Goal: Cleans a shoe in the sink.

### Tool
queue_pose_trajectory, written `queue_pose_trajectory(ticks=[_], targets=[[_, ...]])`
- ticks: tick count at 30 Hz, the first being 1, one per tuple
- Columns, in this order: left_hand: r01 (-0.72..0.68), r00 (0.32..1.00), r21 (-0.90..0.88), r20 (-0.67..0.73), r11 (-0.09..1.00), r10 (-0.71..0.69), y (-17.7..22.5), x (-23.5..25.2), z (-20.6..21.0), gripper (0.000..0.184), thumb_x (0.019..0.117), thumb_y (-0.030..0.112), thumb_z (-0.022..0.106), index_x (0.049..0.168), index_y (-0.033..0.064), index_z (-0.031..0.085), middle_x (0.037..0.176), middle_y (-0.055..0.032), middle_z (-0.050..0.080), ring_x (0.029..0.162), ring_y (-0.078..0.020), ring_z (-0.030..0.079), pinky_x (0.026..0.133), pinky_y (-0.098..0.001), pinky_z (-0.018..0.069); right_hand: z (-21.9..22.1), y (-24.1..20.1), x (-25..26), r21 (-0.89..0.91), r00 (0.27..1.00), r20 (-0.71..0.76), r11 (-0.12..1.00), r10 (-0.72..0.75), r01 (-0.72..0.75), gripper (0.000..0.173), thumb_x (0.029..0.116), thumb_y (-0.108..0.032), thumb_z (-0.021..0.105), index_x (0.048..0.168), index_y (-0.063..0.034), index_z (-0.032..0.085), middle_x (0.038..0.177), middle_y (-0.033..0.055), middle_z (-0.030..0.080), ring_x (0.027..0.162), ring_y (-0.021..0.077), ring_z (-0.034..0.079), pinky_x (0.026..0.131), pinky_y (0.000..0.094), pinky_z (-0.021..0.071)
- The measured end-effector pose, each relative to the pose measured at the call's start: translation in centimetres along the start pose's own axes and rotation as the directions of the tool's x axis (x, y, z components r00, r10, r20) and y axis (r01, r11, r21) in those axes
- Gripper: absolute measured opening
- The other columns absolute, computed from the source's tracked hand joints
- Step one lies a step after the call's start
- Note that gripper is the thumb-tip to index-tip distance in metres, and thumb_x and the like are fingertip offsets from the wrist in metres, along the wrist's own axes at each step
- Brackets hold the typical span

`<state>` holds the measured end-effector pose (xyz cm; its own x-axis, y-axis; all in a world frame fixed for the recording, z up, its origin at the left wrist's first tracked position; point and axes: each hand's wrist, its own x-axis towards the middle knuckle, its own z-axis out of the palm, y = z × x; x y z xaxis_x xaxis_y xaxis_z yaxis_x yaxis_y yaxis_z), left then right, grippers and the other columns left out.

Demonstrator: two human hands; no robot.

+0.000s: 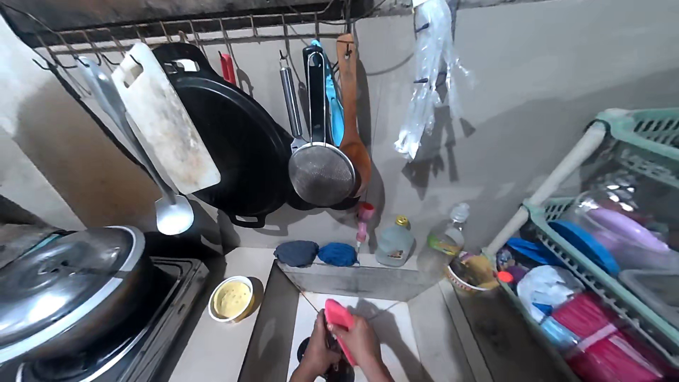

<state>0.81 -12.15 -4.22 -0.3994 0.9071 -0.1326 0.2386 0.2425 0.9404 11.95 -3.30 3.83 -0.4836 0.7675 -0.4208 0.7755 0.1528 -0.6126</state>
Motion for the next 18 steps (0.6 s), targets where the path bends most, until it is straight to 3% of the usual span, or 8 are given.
queue_pose_trajectory(ticks=[3, 6, 8, 12, 15, 18], targets=[[-0.052, 0.995, 0.023, 0.084, 0.998, 0.050, 0.0, -0.9, 0.8, 0.115, 0.0610, -0.010, 0.086, 0.154, -0.0096, 0.020, 0.151, -0.0347, 0.040, 0.137, -0.0401, 0.049, 0.115, -0.0482, 0.0423, -1.5, -0.8, 2.7, 0.009, 0.999, -0.026, 1.000, 0.020, -0.020, 0.062, 0.0881, -0.058, 0.073, 0.112, -0.0009, 0.073, 0.112, 0.0207, 0.072, 0.112, 0.0367, 0.068, 0.097, 0.0569, 0.0518], [-0.095, 0.990, -0.055, -0.107, 0.994, 0.088, -0.4, 0.0, 0.3, 0.111, 0.0585, -0.007, 0.088, 0.150, -0.0088, 0.025, 0.139, -0.0320, 0.052, 0.126, -0.0367, 0.058, 0.107, -0.0476, 0.0496, 0.1, 0.3, 2.0, 0.188, 0.998, -0.063, 0.981, -0.029, 0.040, 0.053, 0.0889, -0.047, 0.077, 0.108, 0.0017, 0.074, 0.107, 0.0220, 0.074, 0.106, 0.0371, 0.070, 0.097, 0.0579, 0.0525], [-0.064, 0.980, -0.104, -0.197, 0.993, 0.043, 0.7, 0.9, -1.0, 0.114, 0.0583, -0.007, 0.087, 0.152, -0.0056, 0.022, 0.137, -0.0296, 0.054, 0.123, -0.0338, 0.060, 0.105, -0.0467, 0.0514, 2.3, 2.0, 0.2, 0.331, 0.994, -0.099, 0.940, -0.049, 0.079, 0.047, 0.0887, -0.037, 0.080, 0.108, 0.0052, 0.074, 0.103, 0.0246, 0.074, 0.102, 0.0390, 0.072, 0.096, 0.0596, 0.0529], [-0.095, 0.995, -0.125, -0.055, 0.988, 0.089, 0.7, -0.2, -1.2, 0.107, 0.0656, -0.010, 0.083, 0.153, -0.0045, 0.022, 0.138, -0.0277, 0.054, 0.122, -0.0300, 0.062, 0.105, -0.0441, 0.0522, 2.4, 4.3, 1.4, 0.312, 0.995, -0.100, 0.950, 0.007, 0.025, 0.051, 0.0884, -0.042, 0.079, 0.106, 0.0051, 0.074, 0.103, 0.0251, 0.074, 0.102, 0.0400, 0.071, 0.096, 0.0603, 0.0522], [-0.180, 0.980, -0.100, 0.068, 0.979, 0.187, -0.3, -1.0, -0.5, 0.100, 0.0683, -0.016, 0.077, 0.154, -0.0071, 0.026, 0.147, -0.0288, 0.049, 0.131, -0.0320, 0.057, 0.111, -0.0444, 0.0467, -0.2, 3.9, 3.8, 0.222, 0.994, -0.083, 0.974, 0.064, -0.044, 0.056, 0.0889, -0.050, 0.077, 0.108, 0.0028, 0.074, 0.107, 0.0239, 0.073, 0.106, 0.0394, 0.070, 0.096, 0.0595, 0.0521], [-0.178, 0.972, -0.113, 0.137, 0.977, 0.193, 0.1, -1.1, -0.9, 0.103, 0.0749, -0.012, 0.076, 0.160, -0.0036, 0.018, 0.155, -0.0259, 0.042, 0.138, -0.0281, 0.051, 0.116, -0.0417, 0.0424, -1.3, 2.5, 3.8, 0.178, 0.994, -0.056, 0.980, 0.099, -0.087, 0.058, 0.0887, -0.054, 0.075, 0.108, 0.0006, 0.074, 0.107, 0.0221, 0.073, 0.105, 0.0375, 0.070, 0.093, 0.0584, 0.0530]])
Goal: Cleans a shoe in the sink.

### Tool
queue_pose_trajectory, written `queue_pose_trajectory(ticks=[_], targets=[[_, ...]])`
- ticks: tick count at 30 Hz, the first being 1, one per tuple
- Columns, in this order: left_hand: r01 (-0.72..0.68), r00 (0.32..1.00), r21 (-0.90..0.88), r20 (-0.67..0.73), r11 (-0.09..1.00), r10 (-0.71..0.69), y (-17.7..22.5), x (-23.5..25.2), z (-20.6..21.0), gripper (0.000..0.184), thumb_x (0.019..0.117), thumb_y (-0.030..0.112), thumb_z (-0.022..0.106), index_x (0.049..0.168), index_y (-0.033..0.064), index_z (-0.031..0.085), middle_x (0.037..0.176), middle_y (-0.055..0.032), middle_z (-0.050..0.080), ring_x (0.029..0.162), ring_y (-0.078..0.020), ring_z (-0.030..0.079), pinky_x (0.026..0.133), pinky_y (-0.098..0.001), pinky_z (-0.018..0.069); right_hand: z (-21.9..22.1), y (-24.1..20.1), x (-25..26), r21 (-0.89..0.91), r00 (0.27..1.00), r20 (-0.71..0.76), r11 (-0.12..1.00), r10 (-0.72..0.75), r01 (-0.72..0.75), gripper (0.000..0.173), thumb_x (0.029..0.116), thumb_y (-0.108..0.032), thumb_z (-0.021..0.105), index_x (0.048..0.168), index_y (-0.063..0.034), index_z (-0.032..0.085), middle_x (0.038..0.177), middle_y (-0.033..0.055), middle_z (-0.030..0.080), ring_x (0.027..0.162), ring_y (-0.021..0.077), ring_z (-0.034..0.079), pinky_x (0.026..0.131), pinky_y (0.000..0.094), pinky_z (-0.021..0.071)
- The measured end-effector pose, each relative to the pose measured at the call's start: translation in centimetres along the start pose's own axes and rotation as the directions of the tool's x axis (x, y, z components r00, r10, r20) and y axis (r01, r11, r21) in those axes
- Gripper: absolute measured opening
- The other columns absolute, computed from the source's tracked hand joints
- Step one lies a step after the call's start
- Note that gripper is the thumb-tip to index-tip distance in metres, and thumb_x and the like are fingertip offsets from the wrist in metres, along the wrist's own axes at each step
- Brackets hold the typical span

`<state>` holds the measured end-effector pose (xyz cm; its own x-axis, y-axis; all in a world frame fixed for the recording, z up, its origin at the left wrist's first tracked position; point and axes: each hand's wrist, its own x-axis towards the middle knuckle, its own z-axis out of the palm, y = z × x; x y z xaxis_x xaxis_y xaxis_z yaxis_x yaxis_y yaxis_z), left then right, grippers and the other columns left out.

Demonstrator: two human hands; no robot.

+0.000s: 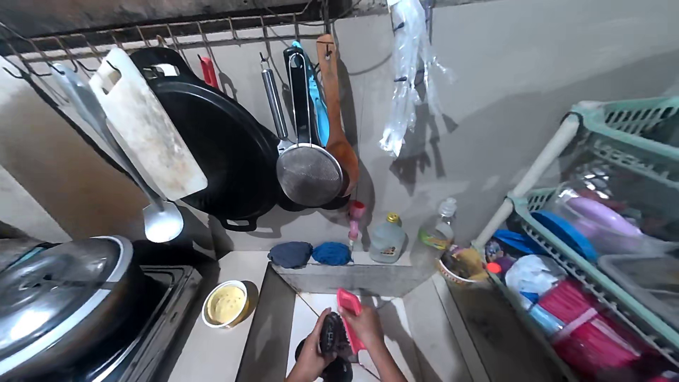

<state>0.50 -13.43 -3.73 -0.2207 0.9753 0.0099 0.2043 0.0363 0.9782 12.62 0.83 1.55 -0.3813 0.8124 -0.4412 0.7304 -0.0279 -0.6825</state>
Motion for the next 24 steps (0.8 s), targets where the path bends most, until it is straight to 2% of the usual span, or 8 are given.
queue_pose_trajectory(ticks=[3, 6, 8, 12, 14, 17, 21, 24], targets=[[0.060, 0.995, -0.160, -0.071, 0.985, -0.072, 0.1, 0.1, 0.6, 0.108, 0.0782, 0.003, 0.079, 0.161, -0.0030, 0.010, 0.155, -0.0245, 0.043, 0.136, -0.0241, 0.053, 0.114, -0.0386, 0.0442, 0.5, -1.2, -1.9, -0.037, 0.999, 0.016, 0.999, -0.039, 0.039, 0.058, 0.0898, -0.053, 0.074, 0.112, 0.0001, 0.073, 0.111, 0.0219, 0.073, 0.109, 0.0379, 0.069, 0.096, 0.0590, 0.0523], [0.215, 0.943, -0.202, -0.212, 0.956, -0.257, 0.6, 0.2, 0.8, 0.082, 0.0748, 0.004, 0.081, 0.147, -0.0053, 0.043, 0.133, -0.0216, 0.062, 0.120, -0.0241, 0.064, 0.105, -0.0409, 0.0520, 0.4, -2.4, -3.9, -0.176, 0.992, 0.079, 0.978, -0.103, 0.115, 0.061, 0.0889, -0.058, 0.072, 0.117, -0.0029, 0.072, 0.113, 0.0200, 0.073, 0.113, 0.0364, 0.068, 0.099, 0.0570, 0.0509], [0.271, 0.943, -0.045, -0.187, 0.962, -0.274, 0.2, 0.0, 0.1, 0.072, 0.0773, 0.011, 0.084, 0.139, -0.0077, 0.053, 0.143, -0.0274, 0.051, 0.131, -0.0345, 0.053, 0.112, -0.0480, 0.0437, 0.0, -2.5, -4.6, -0.320, 0.964, 0.167, 0.913, -0.208, 0.253, 0.064, 0.0895, -0.059, 0.070, 0.124, -0.0048, 0.071, 0.117, 0.0202, 0.072, 0.116, 0.0378, 0.066, 0.102, 0.0579, 0.0490], [0.151, 0.968, 0.115, -0.219, 0.982, -0.124, 0.4, -1.1, -0.7, 0.048, 0.0780, 0.003, 0.081, 0.122, -0.0091, 0.066, 0.114, -0.0213, 0.073, 0.109, -0.0267, 0.070, 0.103, -0.0449, 0.0531, -0.4, -0.1, -3.5, -0.394, 0.733, 0.379, 0.618, -0.565, 0.680, 0.061, 0.0882, -0.057, 0.072, 0.104, 0.0020, 0.073, 0.100, 0.0241, 0.074, 0.101, 0.0432, 0.070, 0.094, 0.0636, 0.0495], [0.092, 0.984, 0.106, -0.160, 0.990, -0.075, 0.3, -1.8, -2.1, 0.047, 0.0817, -0.008, 0.072, 0.128, -0.0066, 0.065, 0.124, -0.0191, 0.071, 0.117, -0.0238, 0.068, 0.107, -0.0418, 0.0514, -0.6, 2.7, -0.7, -0.325, 0.554, 0.374, 0.455, -0.744, 0.829, 0.055, 0.0824, -0.053, 0.079, 0.091, 0.0011, 0.075, 0.088, 0.0202, 0.075, 0.090, 0.0397, 0.073, 0.090, 0.0624, 0.0530], [-0.039, 0.995, 0.111, -0.092, 0.993, 0.049, -0.3, -2.9, -3.8, 0.043, 0.0814, -0.014, 0.067, 0.124, -0.0091, 0.068, 0.134, -0.0246, 0.064, 0.129, -0.0300, 0.061, 0.114, -0.0430, 0.0463, -2.5, 5.1, 2.4, -0.363, 0.562, 0.514, 0.430, -0.648, 0.827, 0.054, 0.0853, -0.049, 0.079, 0.099, 0.0032, 0.074, 0.100, 0.0216, 0.075, 0.101, 0.0402, 0.070, 0.102, 0.0608, 0.0461], [-0.057, 0.996, 0.112, -0.065, 0.992, 0.064, -1.1, -2.9, -3.5, 0.036, 0.0807, -0.010, 0.070, 0.117, -0.0074, 0.073, 0.129, -0.0256, 0.066, 0.127, -0.0336, 0.061, 0.112, -0.0445, 0.0461, -0.6, 4.0, -0.4, -0.295, 0.562, 0.470, 0.479, -0.681, 0.827, 0.056, 0.0817, -0.050, 0.081, 0.093, 0.0044, 0.075, 0.096, 0.0221, 0.075, 0.099, 0.0394, 0.071, 0.102, 0.0587, 0.0468], [-0.019, 0.991, 0.071, -0.130, 0.997, 0.028, -1.4, -3.2, -2.2, 0.030, 0.0847, 0.001, 0.068, 0.113, -0.0084, 0.073, 0.129, -0.0263, 0.065, 0.123, -0.0312, 0.063, 0.109, -0.0422, 0.0488, 2.6, 3.2, -2.8, -0.243, 0.322, 0.297, 0.255, -0.899, 0.936, 0.050, 0.0743, -0.052, 0.083, 0.073, -0.0032, 0.072, 0.074, 0.0129, 0.073, 0.075, 0.0308, 0.073, 0.077, 0.0544, 0.0579]])
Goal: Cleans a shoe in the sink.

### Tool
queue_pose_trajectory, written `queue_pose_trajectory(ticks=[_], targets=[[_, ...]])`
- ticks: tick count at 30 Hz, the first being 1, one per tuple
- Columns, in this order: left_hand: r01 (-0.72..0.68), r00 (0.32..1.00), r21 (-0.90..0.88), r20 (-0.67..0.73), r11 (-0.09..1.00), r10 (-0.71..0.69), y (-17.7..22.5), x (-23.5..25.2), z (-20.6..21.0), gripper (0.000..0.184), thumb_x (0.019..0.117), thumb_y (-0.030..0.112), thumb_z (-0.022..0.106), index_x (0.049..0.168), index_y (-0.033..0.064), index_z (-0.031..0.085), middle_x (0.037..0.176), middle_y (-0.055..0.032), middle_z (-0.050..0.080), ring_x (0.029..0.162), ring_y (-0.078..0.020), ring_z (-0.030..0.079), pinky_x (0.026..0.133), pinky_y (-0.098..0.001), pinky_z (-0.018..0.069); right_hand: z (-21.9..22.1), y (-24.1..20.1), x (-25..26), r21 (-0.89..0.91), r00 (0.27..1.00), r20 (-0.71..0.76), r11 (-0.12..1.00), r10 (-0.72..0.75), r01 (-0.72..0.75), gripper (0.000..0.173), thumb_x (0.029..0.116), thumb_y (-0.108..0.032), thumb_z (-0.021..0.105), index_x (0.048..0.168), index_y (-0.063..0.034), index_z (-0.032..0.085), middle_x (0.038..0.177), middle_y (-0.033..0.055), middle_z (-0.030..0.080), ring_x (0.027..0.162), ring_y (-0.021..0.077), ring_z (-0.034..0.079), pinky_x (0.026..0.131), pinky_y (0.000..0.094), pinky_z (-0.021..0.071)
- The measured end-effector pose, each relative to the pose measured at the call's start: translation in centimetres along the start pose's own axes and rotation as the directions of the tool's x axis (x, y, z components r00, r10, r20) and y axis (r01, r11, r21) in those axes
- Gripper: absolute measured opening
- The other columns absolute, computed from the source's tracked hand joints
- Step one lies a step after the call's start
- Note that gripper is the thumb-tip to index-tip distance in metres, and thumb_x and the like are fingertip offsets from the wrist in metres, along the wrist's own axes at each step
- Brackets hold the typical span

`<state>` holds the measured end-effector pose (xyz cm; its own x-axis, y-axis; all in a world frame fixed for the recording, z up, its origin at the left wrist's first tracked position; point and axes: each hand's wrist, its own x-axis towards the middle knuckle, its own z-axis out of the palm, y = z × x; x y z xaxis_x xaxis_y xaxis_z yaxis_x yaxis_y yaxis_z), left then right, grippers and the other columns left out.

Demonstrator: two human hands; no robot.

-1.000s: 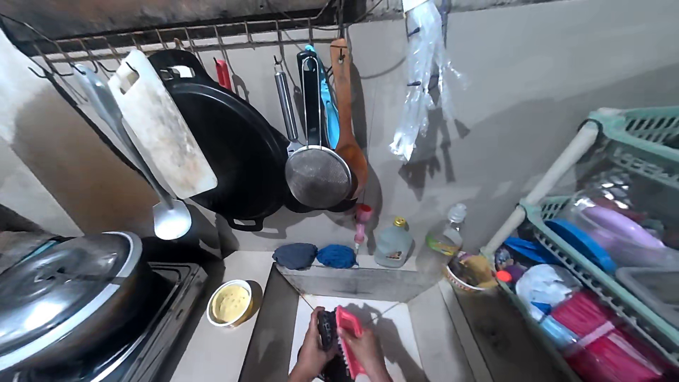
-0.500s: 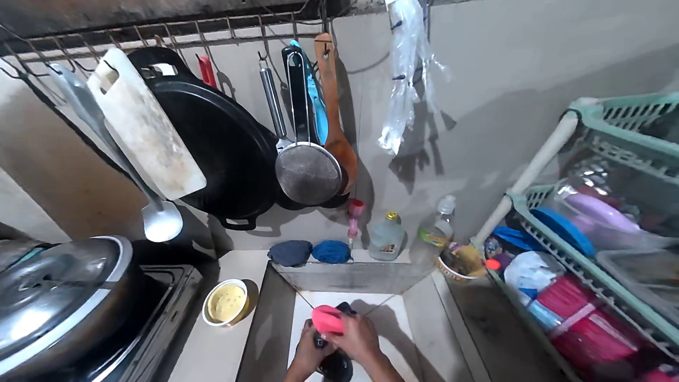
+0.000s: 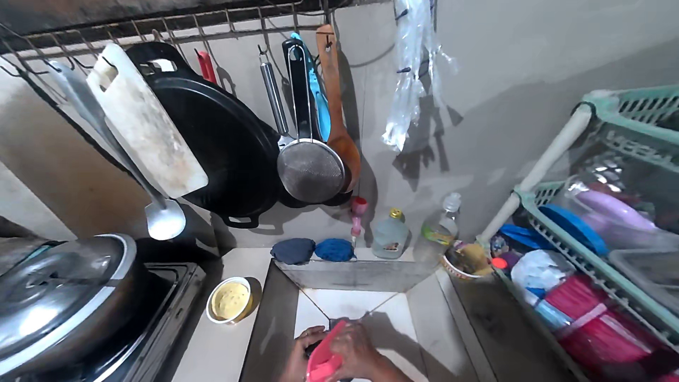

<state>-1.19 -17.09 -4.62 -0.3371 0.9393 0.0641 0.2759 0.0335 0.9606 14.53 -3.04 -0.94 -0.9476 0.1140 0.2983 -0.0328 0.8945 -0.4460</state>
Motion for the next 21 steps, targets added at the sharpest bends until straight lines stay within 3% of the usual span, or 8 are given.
queue_pose_trajectory(ticks=[1, 3, 8, 10, 12, 15, 18, 21], targets=[[-0.009, 0.999, 0.003, -0.035, 1.000, 0.009, -0.2, -0.3, 0.3, 0.029, 0.0859, 0.003, 0.066, 0.111, -0.0085, 0.074, 0.127, -0.0254, 0.067, 0.122, -0.0309, 0.064, 0.108, -0.0432, 0.0491, 0.9, 0.1, 0.1, -0.034, 0.995, -0.070, 0.997, -0.077, 0.074, 0.050, 0.0719, -0.055, 0.083, 0.070, -0.0061, 0.070, 0.069, 0.0094, 0.071, 0.069, 0.0269, 0.073, 0.071, 0.0510, 0.0591], [-0.035, 0.994, 0.035, -0.101, 0.999, 0.038, -0.3, -0.8, 0.2, 0.028, 0.0835, -0.003, 0.067, 0.110, -0.0076, 0.075, 0.122, -0.0229, 0.070, 0.120, -0.0312, 0.065, 0.108, -0.0451, 0.0495, 1.6, 2.0, -0.4, -0.023, 0.993, -0.085, 0.996, -0.083, 0.082, 0.052, 0.0708, -0.054, 0.084, 0.069, -0.0042, 0.070, 0.069, 0.0110, 0.071, 0.070, 0.0281, 0.072, 0.075, 0.0517, 0.0576], [-0.174, 0.978, 0.158, -0.088, 0.972, 0.190, 0.7, -1.1, -1.3, 0.030, 0.0793, -0.012, 0.065, 0.107, -0.0061, 0.077, 0.121, -0.0244, 0.071, 0.125, -0.0443, 0.061, 0.113, -0.0547, 0.0418, 0.5, 6.4, -2.3, -0.016, 0.958, 0.183, 0.975, 0.219, -0.220, 0.057, 0.0804, -0.052, 0.081, 0.088, 0.0039, 0.075, 0.090, 0.0209, 0.075, 0.094, 0.0392, 0.072, 0.101, 0.0585, 0.0464], [-0.174, 0.977, 0.180, -0.092, 0.968, 0.193, 0.3, -1.0, -1.0, 0.030, 0.0781, -0.012, 0.067, 0.106, -0.0063, 0.077, 0.119, -0.0250, 0.072, 0.122, -0.0447, 0.062, 0.112, -0.0550, 0.0436, 0.7, 4.7, -1.8, -0.011, 0.990, 0.060, 0.992, 0.124, -0.123, 0.056, 0.0768, -0.053, 0.083, 0.079, 0.0019, 0.073, 0.080, 0.0176, 0.074, 0.083, 0.0350, 0.073, 0.095, 0.0556, 0.0514], [-0.114, 0.988, 0.180, -0.085, 0.977, 0.131, 0.0, -1.2, -0.4, 0.026, 0.0823, -0.005, 0.069, 0.108, -0.0054, 0.077, 0.121, -0.0236, 0.071, 0.122, -0.0411, 0.063, 0.111, -0.0528, 0.0454, 1.6, 2.5, -0.8, -0.014, 0.987, -0.121, 0.994, -0.108, 0.107, 0.051, 0.0705, -0.053, 0.084, 0.067, -0.0045, 0.069, 0.066, 0.0100, 0.070, 0.068, 0.0263, 0.071, 0.079, 0.0490, 0.0575], [-0.067, 0.994, 0.162, -0.069, 0.985, 0.079, 0.0, -1.8, 0.3, 0.024, 0.0879, 0.009, 0.066, 0.103, -0.0049, 0.077, 0.123, -0.0219, 0.070, 0.125, -0.0384, 0.062, 0.112, -0.0515, 0.0437, 2.1, 0.5, 0.6, 0.007, 0.950, -0.111, 0.956, -0.291, 0.294, 0.047, 0.0696, -0.051, 0.086, 0.068, -0.0077, 0.068, 0.066, 0.0060, 0.070, 0.067, 0.0219, 0.071, 0.075, 0.0447, 0.0594], [-0.081, 0.984, 0.174, -0.140, 0.982, 0.106, 1.0, -2.3, -0.8, 0.029, 0.0807, -0.009, 0.066, 0.108, -0.0060, 0.077, 0.124, -0.0236, 0.070, 0.126, -0.0431, 0.060, 0.113, -0.0540, 0.0426, 2.4, 4.1, -0.2, 0.011, 0.980, -0.104, 0.986, -0.167, 0.169, 0.052, 0.0680, -0.053, 0.086, 0.068, -0.0038, 0.069, 0.068, 0.0105, 0.070, 0.069, 0.0268, 0.071, 0.077, 0.0499, 0.0556], [-0.136, 0.964, 0.148, -0.209, 0.980, 0.166, 2.3, -2.9, -1.7, 0.031, 0.0790, -0.013, 0.063, 0.106, -0.0073, 0.076, 0.121, -0.0263, 0.070, 0.126, -0.0442, 0.060, 0.113, -0.0529, 0.0435, 1.6, 7.7, -1.5, 0.014, 0.998, 0.000, 0.998, 0.066, -0.066, 0.056, 0.0734, -0.051, 0.085, 0.077, 0.0026, 0.072, 0.078, 0.0181, 0.073, 0.080, 0.0365, 0.073, 0.088, 0.0584, 0.0530]])
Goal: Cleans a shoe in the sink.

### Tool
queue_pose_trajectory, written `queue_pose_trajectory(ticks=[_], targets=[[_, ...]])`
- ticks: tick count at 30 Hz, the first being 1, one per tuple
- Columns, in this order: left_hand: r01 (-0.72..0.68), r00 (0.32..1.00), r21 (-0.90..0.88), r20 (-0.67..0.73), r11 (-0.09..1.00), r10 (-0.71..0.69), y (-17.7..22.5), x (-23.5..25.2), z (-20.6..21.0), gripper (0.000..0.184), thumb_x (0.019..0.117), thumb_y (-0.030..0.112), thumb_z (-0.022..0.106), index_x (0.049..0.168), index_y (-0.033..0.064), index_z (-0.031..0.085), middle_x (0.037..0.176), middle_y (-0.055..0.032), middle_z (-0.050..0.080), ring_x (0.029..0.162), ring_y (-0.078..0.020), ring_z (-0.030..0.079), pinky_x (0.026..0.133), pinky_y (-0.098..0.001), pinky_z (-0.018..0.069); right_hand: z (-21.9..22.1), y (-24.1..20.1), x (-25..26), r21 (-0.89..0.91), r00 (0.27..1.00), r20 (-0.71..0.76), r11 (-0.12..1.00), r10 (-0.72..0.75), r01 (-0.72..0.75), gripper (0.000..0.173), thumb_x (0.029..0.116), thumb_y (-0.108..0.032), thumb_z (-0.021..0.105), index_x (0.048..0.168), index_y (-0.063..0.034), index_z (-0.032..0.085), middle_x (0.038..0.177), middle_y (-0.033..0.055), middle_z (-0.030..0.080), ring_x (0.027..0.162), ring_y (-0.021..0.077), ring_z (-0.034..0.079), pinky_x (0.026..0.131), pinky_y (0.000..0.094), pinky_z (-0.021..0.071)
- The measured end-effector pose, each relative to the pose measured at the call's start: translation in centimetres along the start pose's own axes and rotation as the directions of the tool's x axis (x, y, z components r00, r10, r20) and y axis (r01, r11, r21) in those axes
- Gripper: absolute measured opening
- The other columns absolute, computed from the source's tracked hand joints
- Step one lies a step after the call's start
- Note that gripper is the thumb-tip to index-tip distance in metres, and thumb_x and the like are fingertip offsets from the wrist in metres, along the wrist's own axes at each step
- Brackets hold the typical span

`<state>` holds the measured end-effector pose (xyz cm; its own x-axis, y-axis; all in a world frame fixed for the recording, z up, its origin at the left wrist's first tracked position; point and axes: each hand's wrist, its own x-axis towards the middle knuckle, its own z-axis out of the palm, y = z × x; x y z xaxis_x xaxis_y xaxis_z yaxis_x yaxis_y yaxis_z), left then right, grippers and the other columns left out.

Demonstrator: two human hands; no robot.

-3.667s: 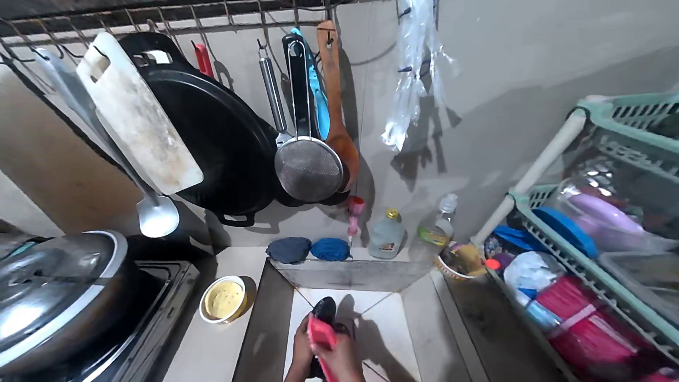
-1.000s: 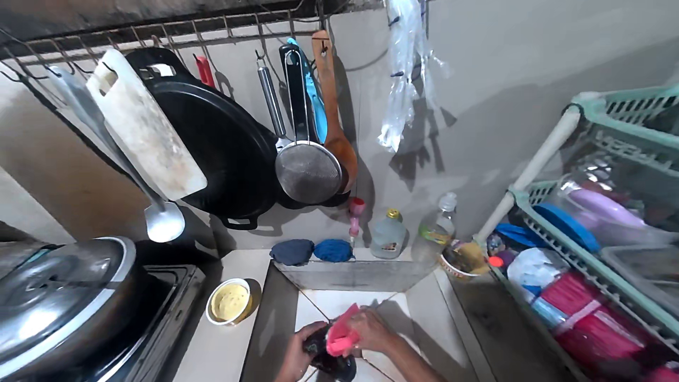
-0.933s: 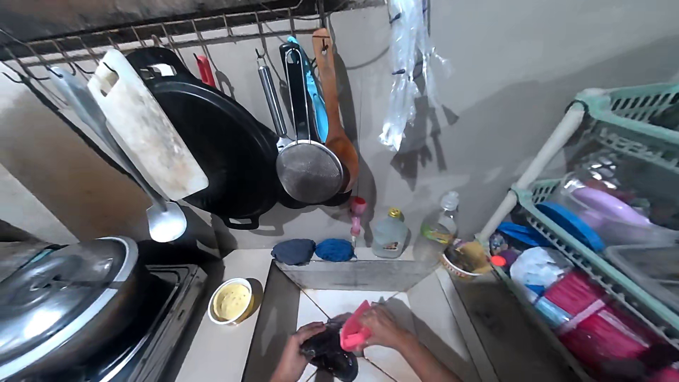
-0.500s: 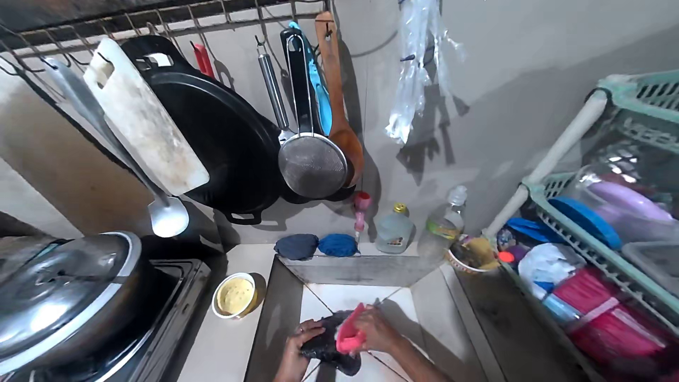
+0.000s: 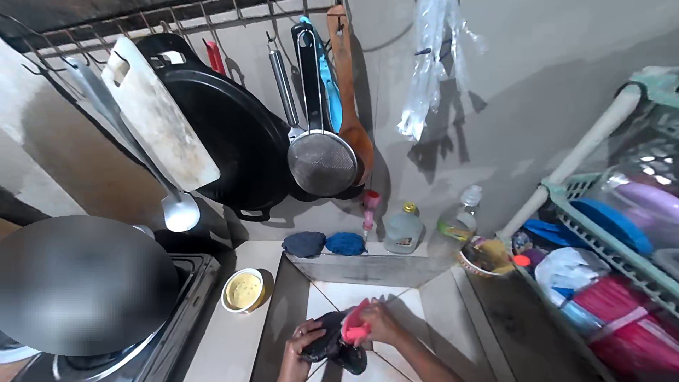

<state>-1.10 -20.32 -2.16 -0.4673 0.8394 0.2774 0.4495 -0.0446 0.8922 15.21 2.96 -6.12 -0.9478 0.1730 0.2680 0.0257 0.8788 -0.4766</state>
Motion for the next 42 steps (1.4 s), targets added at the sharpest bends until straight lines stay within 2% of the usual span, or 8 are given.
queue_pose_trajectory(ticks=[9, 16, 23, 26, 29, 35, 39, 42], targets=[[0.157, 0.963, -0.088, -0.206, 0.984, -0.173, -0.9, -1.0, 2.8, 0.031, 0.0824, -0.012, 0.066, 0.113, -0.0116, 0.072, 0.122, -0.0265, 0.069, 0.119, -0.0323, 0.066, 0.108, -0.0433, 0.0494, 1.6, -7.8, 1.2, -0.123, 0.878, -0.158, 0.891, -0.452, 0.436, 0.027, 0.0745, -0.032, 0.082, 0.067, -0.0090, 0.071, 0.065, 0.0054, 0.069, 0.065, 0.0226, 0.071, 0.075, 0.0456, 0.0590], [0.061, 0.986, -0.095, -0.147, 0.994, -0.075, 2.0, -0.1, -0.3, 0.030, 0.0839, -0.011, 0.065, 0.113, -0.0096, 0.073, 0.123, -0.0256, 0.069, 0.122, -0.0310, 0.064, 0.110, -0.0420, 0.0476, -1.0, -1.3, -0.7, -0.177, 0.991, 0.041, 0.975, -0.128, 0.134, 0.036, 0.0732, -0.033, 0.088, 0.076, 0.0005, 0.075, 0.076, 0.0162, 0.074, 0.076, 0.0352, 0.075, 0.085, 0.0595, 0.0561], [0.057, 0.991, 0.040, -0.125, 0.998, -0.052, 0.7, -0.8, 1.5, 0.030, 0.0807, -0.013, 0.067, 0.109, -0.0069, 0.076, 0.121, -0.0272, 0.070, 0.122, -0.0426, 0.062, 0.110, -0.0527, 0.0454, -0.6, -5.3, 0.8, -0.149, 0.918, -0.208, 0.939, -0.337, 0.311, 0.052, 0.0742, -0.055, 0.078, 0.060, -0.0072, 0.064, 0.060, 0.0078, 0.066, 0.059, 0.0231, 0.068, 0.066, 0.0458, 0.0557], [0.084, 0.986, -0.129, -0.132, 0.988, -0.101, 1.2, -1.7, 0.9, 0.029, 0.0819, -0.012, 0.065, 0.110, -0.0110, 0.073, 0.121, -0.0240, 0.070, 0.120, -0.0279, 0.066, 0.109, -0.0403, 0.0489, -0.6, -2.4, 0.4, -0.092, 0.984, -0.140, 0.991, -0.111, 0.099, 0.053, 0.0681, -0.052, 0.084, 0.066, -0.0012, 0.069, 0.067, 0.0141, 0.070, 0.067, 0.0315, 0.071, 0.075, 0.0536, 0.0557], [0.147, 0.971, -0.236, -0.148, 0.961, -0.185, 1.1, -2.4, -0.5, 0.030, 0.0833, -0.012, 0.060, 0.112, -0.0140, 0.070, 0.124, -0.0232, 0.069, 0.121, -0.0219, 0.064, 0.110, -0.0352, 0.0475, -4.2, -0.5, 0.9, -0.097, 0.895, 0.232, 0.925, 0.380, -0.368, 0.063, 0.0821, -0.052, 0.081, 0.104, 0.0064, 0.075, 0.105, 0.0266, 0.074, 0.109, 0.0461, 0.067, 0.108, 0.0618, 0.0421], [0.159, 0.962, -0.257, -0.176, 0.953, -0.207, 0.4, -0.8, 0.6, 0.030, 0.0814, -0.012, 0.061, 0.110, -0.0153, 0.070, 0.120, -0.0242, 0.069, 0.118, -0.0215, 0.065, 0.107, -0.0336, 0.0488, -1.8, -5.8, 3.0, 0.117, 0.993, -0.100, 0.990, -0.069, 0.080, 0.056, 0.0679, -0.053, 0.085, 0.068, 0.0000, 0.069, 0.066, 0.0157, 0.069, 0.067, 0.0336, 0.070, 0.074, 0.0557, 0.0560], [0.304, 0.911, -0.466, -0.112, 0.831, -0.396, 1.4, -1.2, -0.9, 0.041, 0.0790, -0.019, 0.057, 0.118, -0.0117, 0.066, 0.116, -0.0112, 0.073, 0.104, -0.0077, 0.069, 0.094, -0.0268, 0.0567, -3.1, -2.4, 1.9, 0.070, 0.883, 0.287, 0.911, 0.371, -0.406, 0.063, 0.0802, -0.053, 0.082, 0.110, 0.0017, 0.076, 0.103, 0.0245, 0.075, 0.104, 0.0427, 0.070, 0.101, 0.0626, 0.0477], [0.456, 0.798, -0.587, -0.063, 0.669, -0.599, 0.8, -0.9, -1.1, 0.043, 0.0817, -0.021, 0.059, 0.123, -0.0095, 0.056, 0.104, -0.0112, 0.072, 0.089, -0.0145, 0.071, 0.081, -0.0335, 0.0616, -1.9, -0.9, 1.2, 0.239, 0.761, 0.257, 0.724, 0.596, -0.647, 0.057, 0.0823, -0.044, 0.083, 0.106, 0.0060, 0.073, 0.102, 0.0255, 0.073, 0.102, 0.0400, 0.070, 0.098, 0.0594, 0.0512]])
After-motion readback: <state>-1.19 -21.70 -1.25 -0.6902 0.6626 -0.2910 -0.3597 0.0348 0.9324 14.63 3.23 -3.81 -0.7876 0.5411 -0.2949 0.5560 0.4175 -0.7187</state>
